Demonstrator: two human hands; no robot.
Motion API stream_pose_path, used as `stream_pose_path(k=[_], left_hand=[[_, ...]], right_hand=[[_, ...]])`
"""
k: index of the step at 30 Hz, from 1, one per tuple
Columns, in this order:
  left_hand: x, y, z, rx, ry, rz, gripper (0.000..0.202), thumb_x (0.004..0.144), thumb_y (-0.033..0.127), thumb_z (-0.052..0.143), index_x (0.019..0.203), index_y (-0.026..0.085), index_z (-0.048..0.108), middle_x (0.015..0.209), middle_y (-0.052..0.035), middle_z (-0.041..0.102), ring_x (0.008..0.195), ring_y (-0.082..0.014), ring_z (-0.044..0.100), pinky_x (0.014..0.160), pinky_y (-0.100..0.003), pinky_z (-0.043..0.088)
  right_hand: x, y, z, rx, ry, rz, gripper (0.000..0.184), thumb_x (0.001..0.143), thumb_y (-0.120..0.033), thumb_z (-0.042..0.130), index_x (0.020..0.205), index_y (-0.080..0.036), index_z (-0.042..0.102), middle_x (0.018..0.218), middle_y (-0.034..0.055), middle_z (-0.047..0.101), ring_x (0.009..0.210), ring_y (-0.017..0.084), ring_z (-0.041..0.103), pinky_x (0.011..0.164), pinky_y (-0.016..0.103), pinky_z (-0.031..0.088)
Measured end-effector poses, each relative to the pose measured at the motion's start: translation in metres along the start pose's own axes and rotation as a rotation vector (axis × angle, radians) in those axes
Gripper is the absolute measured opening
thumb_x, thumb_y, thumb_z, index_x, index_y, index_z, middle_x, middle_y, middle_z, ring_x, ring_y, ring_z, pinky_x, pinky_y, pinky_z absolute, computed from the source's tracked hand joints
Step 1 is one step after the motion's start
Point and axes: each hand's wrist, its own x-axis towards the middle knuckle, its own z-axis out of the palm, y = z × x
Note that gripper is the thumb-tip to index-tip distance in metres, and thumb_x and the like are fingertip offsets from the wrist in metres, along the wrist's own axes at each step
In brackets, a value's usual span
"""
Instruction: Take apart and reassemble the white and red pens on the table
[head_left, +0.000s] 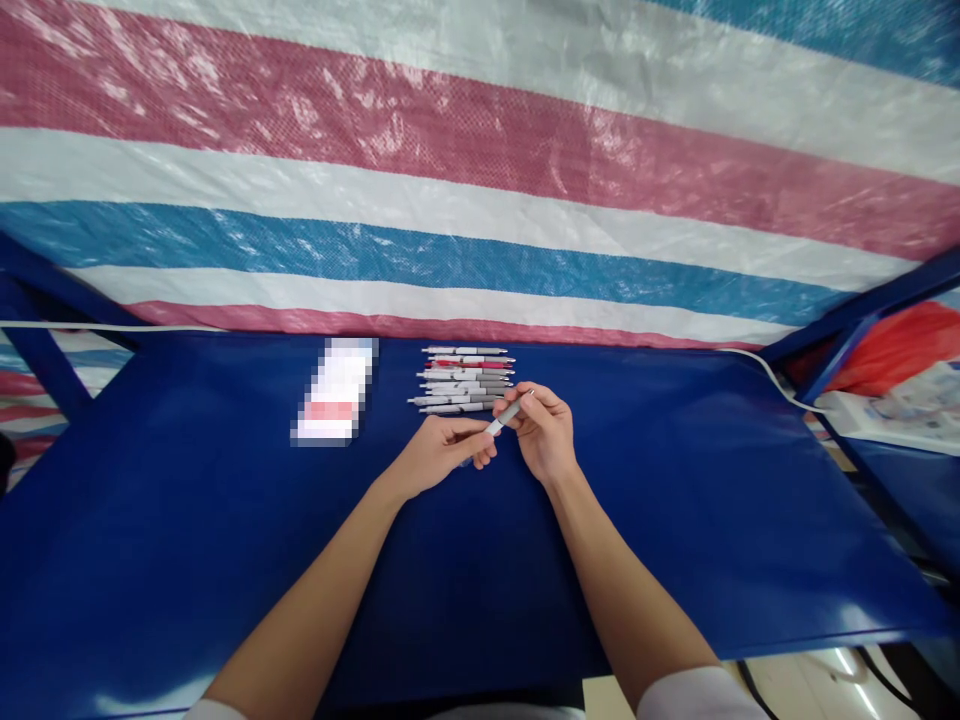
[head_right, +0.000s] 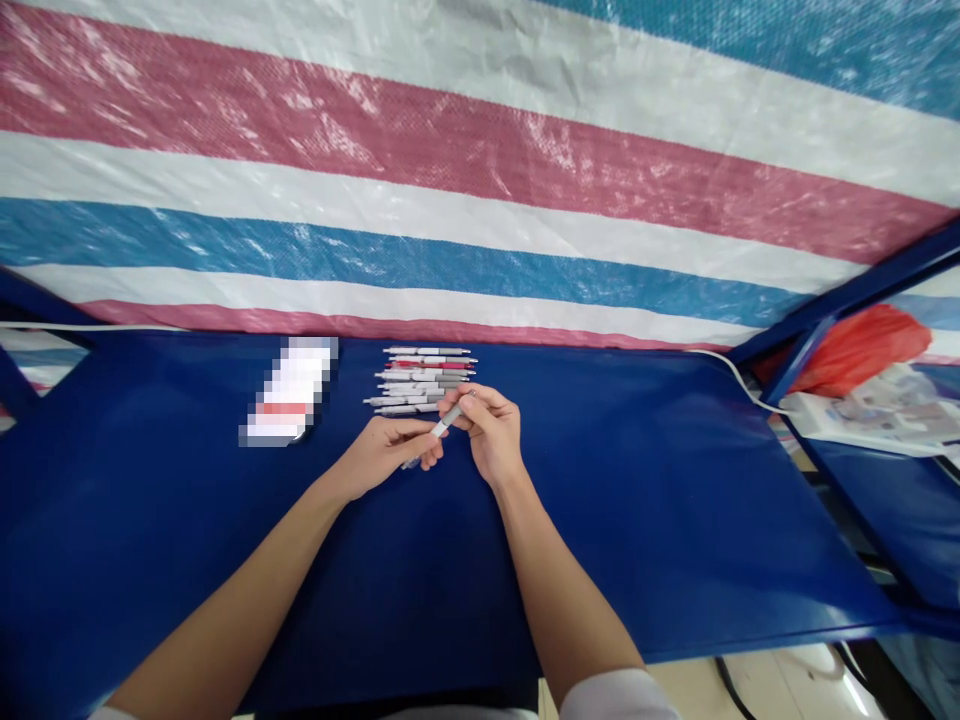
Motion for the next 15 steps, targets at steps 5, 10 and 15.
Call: stream_pose_path(k=[5, 10, 15], left_hand=[[0.001, -0.007, 0.005, 0.125, 0.082, 0.058, 0.023, 0.086, 0.035, 0.058, 0.082, 0.017, 0.073, 0.07, -0.0023, 0.069, 0.062, -0.0139, 0.063, 0.062, -0.024, 0.051], [0.004, -0.017, 0.014, 0.385, 0.331, 0.236, 0.02, 0.084, 0.032, 0.061, 0.096, 0.021, 0.073, 0.079, -0.0014, 0.072, 0.068, -0.0156, 0.064, 0.068, -0.026, 0.05], [0.003, -0.01, 0.007, 0.236, 0.146, 0.083, 0.024, 0.088, 0.034, 0.055, 0.084, 0.018, 0.072, 0.071, -0.0012, 0.07, 0.063, -0.0141, 0.064, 0.063, -0.024, 0.05]], right_hand=[[0.002, 0.002, 0.003, 0.035, 0.075, -0.037, 0.019, 0.063, -0.029, 0.082, 0.071, -0.021, 0.067, 0.068, -0.0039, 0.07, 0.063, 0.013, 0.07, 0.057, 0.025, 0.059], [0.003, 0.004, 0.008, -0.002, 0.227, -0.077, 0.024, 0.061, -0.03, 0.083, 0.069, -0.02, 0.063, 0.068, -0.004, 0.07, 0.063, 0.013, 0.07, 0.062, 0.027, 0.061], [0.0, 0.001, 0.006, -0.021, 0.14, -0.07, 0.02, 0.064, -0.031, 0.081, 0.072, -0.021, 0.066, 0.071, -0.0029, 0.072, 0.068, 0.014, 0.071, 0.061, 0.025, 0.061]])
